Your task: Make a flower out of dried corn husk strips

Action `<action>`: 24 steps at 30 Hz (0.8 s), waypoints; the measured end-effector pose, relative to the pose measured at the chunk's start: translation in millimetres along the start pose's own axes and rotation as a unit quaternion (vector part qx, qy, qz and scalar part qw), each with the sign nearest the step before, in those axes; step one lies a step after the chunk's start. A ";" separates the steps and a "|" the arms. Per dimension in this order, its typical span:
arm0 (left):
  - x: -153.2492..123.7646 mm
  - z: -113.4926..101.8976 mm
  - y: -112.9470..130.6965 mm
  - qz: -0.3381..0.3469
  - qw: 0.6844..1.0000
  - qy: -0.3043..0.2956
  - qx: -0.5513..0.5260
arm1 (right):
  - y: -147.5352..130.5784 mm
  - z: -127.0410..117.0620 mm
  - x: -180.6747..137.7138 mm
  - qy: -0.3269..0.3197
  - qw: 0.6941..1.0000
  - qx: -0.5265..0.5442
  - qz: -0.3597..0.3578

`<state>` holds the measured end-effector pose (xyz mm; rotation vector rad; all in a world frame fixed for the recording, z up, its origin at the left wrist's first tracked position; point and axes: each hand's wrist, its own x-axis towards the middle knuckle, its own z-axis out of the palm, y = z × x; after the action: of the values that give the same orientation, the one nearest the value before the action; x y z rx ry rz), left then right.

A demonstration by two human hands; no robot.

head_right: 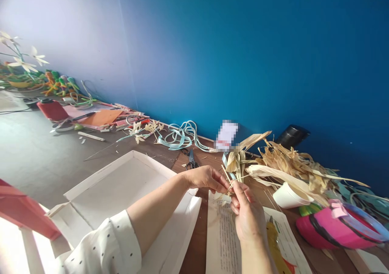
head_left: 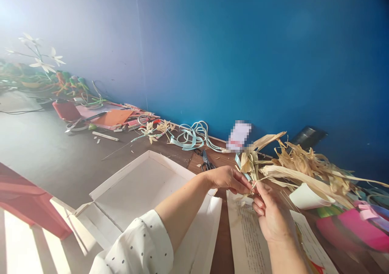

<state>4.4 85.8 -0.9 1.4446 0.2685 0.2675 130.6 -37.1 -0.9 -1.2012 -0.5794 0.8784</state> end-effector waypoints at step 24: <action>1.3 2.8 0.2 -0.007 0.999 0.027 -0.028 | 0.1 -0.2 3.1 0.050 0.997 0.048 -0.019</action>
<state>6.6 83.6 -0.4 1.3810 0.3135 0.3007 132.5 -34.6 -1.3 -1.1372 -0.4725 0.8000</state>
